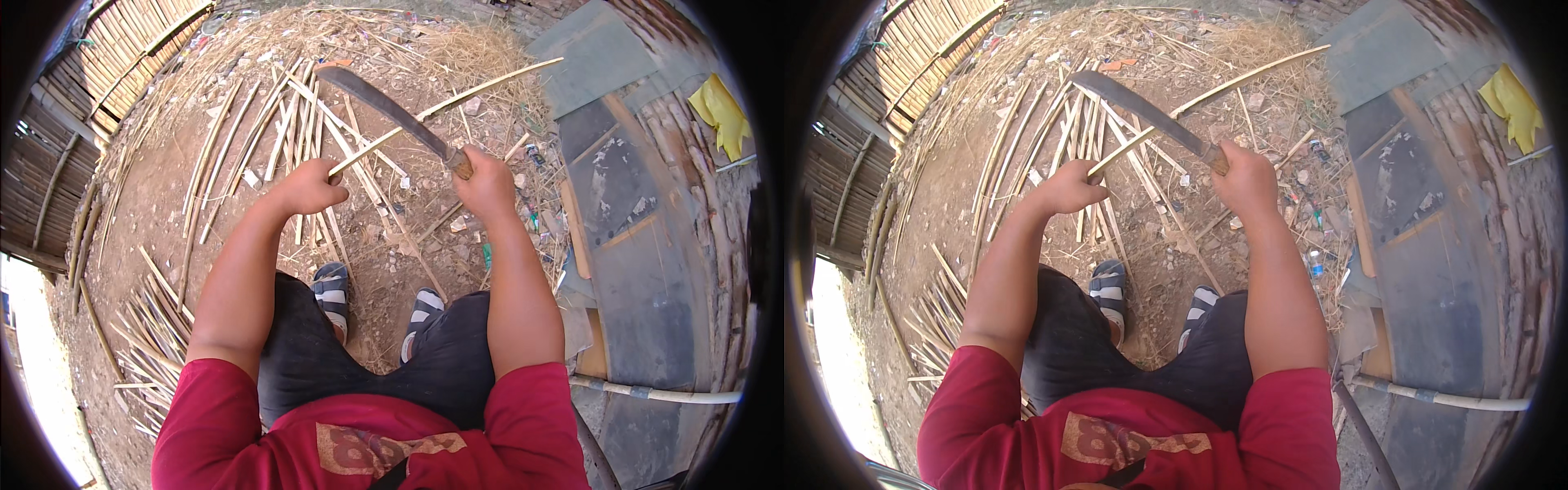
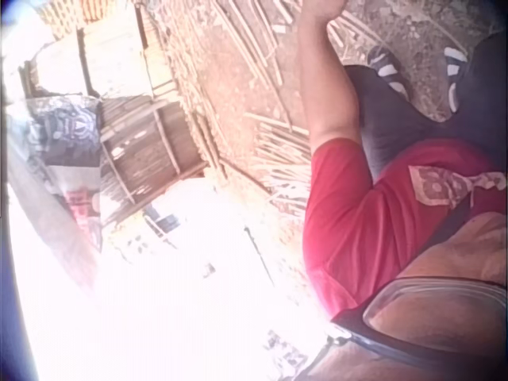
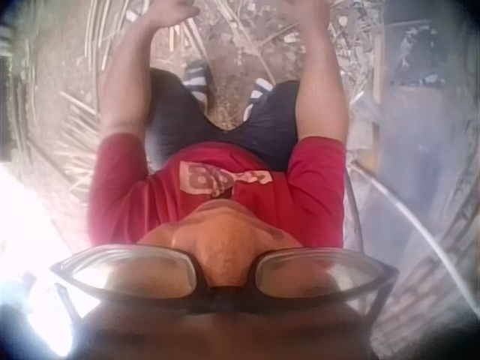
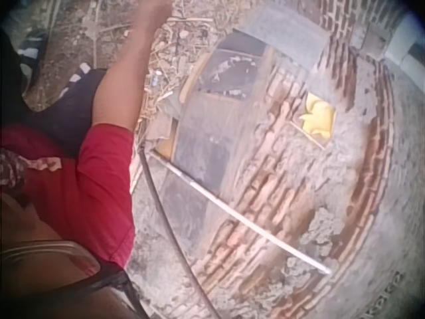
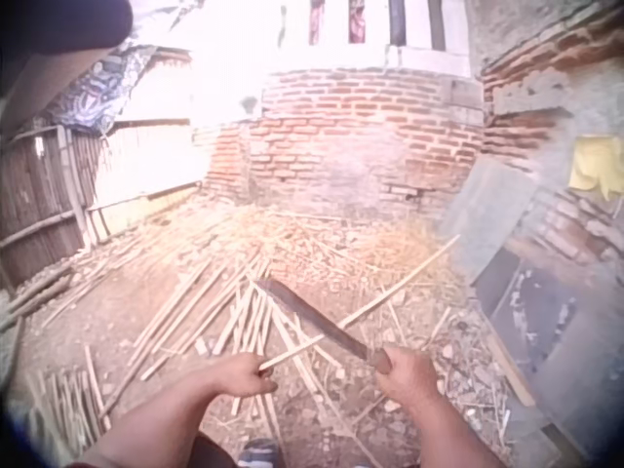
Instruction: The person uses a large blade to shave and strip thin layers from a long piece of bamboo while sitting outdoors.
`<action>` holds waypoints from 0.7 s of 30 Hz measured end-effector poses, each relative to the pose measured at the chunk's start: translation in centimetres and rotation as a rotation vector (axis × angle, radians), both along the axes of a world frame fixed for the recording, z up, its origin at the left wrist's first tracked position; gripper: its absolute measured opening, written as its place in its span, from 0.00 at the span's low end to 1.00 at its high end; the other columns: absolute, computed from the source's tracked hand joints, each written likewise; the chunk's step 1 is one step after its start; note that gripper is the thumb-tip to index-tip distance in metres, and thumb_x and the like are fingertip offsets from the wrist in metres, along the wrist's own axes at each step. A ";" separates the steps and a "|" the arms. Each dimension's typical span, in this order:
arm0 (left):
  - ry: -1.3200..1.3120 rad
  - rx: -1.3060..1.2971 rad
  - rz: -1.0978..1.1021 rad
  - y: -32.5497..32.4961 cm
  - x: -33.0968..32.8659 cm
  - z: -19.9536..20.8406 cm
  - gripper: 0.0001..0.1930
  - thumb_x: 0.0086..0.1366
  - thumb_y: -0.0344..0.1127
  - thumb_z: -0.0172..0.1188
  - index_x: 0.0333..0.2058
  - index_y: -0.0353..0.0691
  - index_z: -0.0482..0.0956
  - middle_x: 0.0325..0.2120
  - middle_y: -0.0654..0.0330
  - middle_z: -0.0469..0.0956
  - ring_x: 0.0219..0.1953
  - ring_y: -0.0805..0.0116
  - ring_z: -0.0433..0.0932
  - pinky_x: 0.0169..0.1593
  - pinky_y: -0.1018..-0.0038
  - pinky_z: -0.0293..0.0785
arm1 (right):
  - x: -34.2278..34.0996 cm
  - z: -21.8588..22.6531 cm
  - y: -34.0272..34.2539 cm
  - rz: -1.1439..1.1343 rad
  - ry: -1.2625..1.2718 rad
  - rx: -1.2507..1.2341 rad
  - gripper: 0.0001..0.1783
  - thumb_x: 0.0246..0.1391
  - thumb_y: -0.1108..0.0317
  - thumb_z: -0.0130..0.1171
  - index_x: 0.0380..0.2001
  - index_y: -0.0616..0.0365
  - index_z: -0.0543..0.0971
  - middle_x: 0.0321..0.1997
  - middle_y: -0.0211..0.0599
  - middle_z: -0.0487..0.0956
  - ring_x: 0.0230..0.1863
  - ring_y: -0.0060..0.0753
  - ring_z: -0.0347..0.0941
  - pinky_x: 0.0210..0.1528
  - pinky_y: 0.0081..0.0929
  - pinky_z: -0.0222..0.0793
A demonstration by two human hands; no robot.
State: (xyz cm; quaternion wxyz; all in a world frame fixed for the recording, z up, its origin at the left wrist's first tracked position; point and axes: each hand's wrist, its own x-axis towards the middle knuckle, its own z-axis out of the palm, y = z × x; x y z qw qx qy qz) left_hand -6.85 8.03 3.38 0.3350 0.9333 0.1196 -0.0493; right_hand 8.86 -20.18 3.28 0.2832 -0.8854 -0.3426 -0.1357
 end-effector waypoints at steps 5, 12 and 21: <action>-0.102 0.196 0.049 0.3 -1.1 0.2 0.15 0.55 0.41 0.65 0.31 0.32 0.78 0.22 0.47 0.78 0.27 0.51 0.78 0.35 0.58 0.73 | 0.8 1.0 -0.6 0.008 -0.007 -0.033 0.11 0.47 0.65 0.67 0.34 0.55 0.79 0.27 0.47 0.81 0.33 0.57 0.79 0.35 0.47 0.73; -0.059 0.262 0.083 0.2 -0.7 0.9 0.17 0.56 0.41 0.64 0.38 0.32 0.81 0.26 0.44 0.81 0.31 0.46 0.81 0.39 0.55 0.75 | 2.3 -0.2 -2.6 -0.190 0.232 0.172 0.13 0.50 0.65 0.66 0.39 0.55 0.81 0.29 0.47 0.82 0.33 0.55 0.81 0.36 0.44 0.74; -0.130 0.284 0.089 -1.5 -1.0 2.1 0.15 0.56 0.39 0.63 0.35 0.31 0.80 0.26 0.41 0.80 0.32 0.42 0.81 0.41 0.54 0.76 | 1.7 1.0 -2.2 -0.017 0.143 0.153 0.13 0.48 0.66 0.66 0.39 0.55 0.82 0.30 0.49 0.83 0.34 0.56 0.80 0.36 0.45 0.73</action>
